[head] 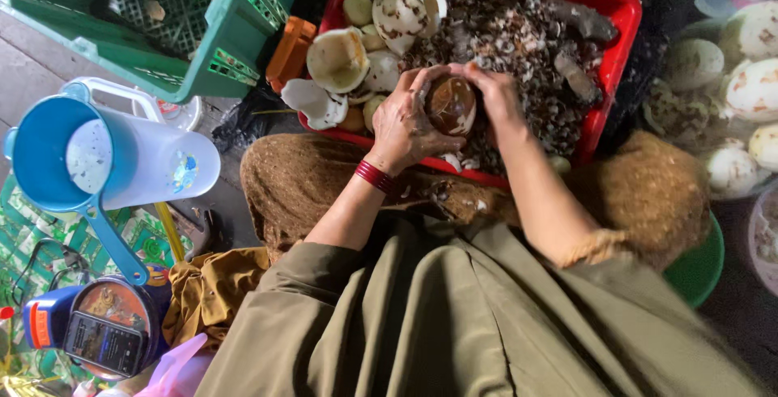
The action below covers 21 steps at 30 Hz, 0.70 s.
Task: The person sits on the floor and scrapes the brown outer skin and remaining husk off coconut shell halves with a small knife, letting the scrapings fall into a red tray. Cleaned shells are placed into a green plastic crate, and a finished shell is briefly rinsed in a bowl of water.
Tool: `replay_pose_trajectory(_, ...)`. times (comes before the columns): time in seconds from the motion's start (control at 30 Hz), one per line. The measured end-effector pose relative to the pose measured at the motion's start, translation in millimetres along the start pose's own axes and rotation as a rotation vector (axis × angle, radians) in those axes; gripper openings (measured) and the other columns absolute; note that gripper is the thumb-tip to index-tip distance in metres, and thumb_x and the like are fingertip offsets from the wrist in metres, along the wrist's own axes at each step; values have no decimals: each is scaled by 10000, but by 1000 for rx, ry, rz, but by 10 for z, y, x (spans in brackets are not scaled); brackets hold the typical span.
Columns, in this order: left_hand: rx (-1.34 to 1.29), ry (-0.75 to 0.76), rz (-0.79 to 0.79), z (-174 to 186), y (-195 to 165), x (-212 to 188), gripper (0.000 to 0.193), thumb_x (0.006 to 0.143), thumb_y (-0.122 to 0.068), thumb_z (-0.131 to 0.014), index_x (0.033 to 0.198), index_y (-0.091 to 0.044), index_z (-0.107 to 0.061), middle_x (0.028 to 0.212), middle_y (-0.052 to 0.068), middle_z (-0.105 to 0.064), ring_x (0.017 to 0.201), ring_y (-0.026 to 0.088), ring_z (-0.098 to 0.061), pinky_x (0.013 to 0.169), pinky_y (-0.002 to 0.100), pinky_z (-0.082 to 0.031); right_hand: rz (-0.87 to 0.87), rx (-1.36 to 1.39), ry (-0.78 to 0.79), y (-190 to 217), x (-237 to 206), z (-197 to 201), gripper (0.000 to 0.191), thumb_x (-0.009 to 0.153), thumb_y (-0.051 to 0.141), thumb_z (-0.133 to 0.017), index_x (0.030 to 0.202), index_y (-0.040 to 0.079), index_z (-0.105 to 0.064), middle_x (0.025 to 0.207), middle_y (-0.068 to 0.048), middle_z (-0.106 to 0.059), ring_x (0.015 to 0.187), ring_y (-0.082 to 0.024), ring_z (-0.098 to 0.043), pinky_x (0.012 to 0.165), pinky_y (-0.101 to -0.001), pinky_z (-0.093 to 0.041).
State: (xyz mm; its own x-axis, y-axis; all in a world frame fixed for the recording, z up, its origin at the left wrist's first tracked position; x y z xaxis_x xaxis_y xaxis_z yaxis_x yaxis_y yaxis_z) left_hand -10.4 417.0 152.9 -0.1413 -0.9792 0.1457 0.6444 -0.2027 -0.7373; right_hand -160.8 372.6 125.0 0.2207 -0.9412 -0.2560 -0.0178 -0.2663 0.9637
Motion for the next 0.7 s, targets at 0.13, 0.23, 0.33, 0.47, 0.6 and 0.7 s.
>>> replay_pose_trajectory(0.13, 37, -12, 40, 6, 32, 3, 867, 585, -364, -920, 1364, -241, -559, 1331, 61, -636, 1178, 314, -666, 928, 427, -567, 413, -613, -316, 23, -337, -65, 419, 1067, 388, -486, 1252, 114, -744, 1188, -175, -753, 987, -310, -704, 927, -355, -537)
replay_pose_trajectory(0.23, 42, -43, -60, 23, 26, 7, 829, 703, -362, -939, 1416, -233, -537, 1386, 57, -623, 1258, 328, -641, 967, 430, -557, 897, -987, -376, 106, -553, -220, 384, 1073, 354, -486, 1185, 100, -751, 1252, -289, -690, 1119, -357, -671, 1028, -363, -506)
replay_pose_trajectory(0.33, -42, 13, 50, -1, 60, -7, 962, 523, -432, -969, 1354, -203, -543, 1327, 108, -602, 1166, 343, -642, 913, 453, -546, 379, -584, -315, 142, -234, -50, 387, 1069, 364, -497, 1221, 103, -739, 1274, -239, -709, 1143, -328, -692, 1030, -360, -536)
replay_pose_trajectory(0.47, -10, -9, -1, -39, 53, -41, 978, 464, -375, -939, 1345, -198, -553, 1305, 113, -602, 1154, 345, -643, 907, 451, -550, 138, -265, -185, 186, -33, -6, 401, 1063, 378, -513, 1270, 108, -724, 1303, -173, -735, 1175, -290, -721, 1034, -355, -575)
replay_pose_trajectory(0.6, 147, -106, -241, -48, 35, -34, 745, 801, -223, -942, 1434, -244, -548, 1452, 34, -613, 1258, 302, -646, 946, 405, -557, 932, -1104, -370, 120, -589, -263, 342, 1066, 396, -552, 1204, 143, -737, 1254, -254, -695, 1121, -364, -671, 1018, -364, -521)
replay_pose_trajectory(0.7, 43, 32, 83, -65, 114, 3, 940, 652, -388, -989, 1439, -178, -520, 1340, 120, -567, 1162, 339, -646, 952, 453, -560, 703, -1042, -341, -185, -514, -112, 379, 1043, 337, -552, 1240, 121, -793, 1345, -270, -721, 1062, -311, -698, 974, -347, -545)
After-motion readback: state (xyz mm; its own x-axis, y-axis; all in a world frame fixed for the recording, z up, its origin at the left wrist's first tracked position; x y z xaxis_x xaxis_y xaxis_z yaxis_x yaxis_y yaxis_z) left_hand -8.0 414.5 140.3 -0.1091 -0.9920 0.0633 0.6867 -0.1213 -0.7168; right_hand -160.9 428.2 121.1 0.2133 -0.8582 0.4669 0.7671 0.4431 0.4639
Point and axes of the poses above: each hand's wrist, its own x-axis towards the middle knuckle, its own z-axis out of the back of the hand, y = z × x, the point moved 3 cm from there along x, towards the middle knuckle
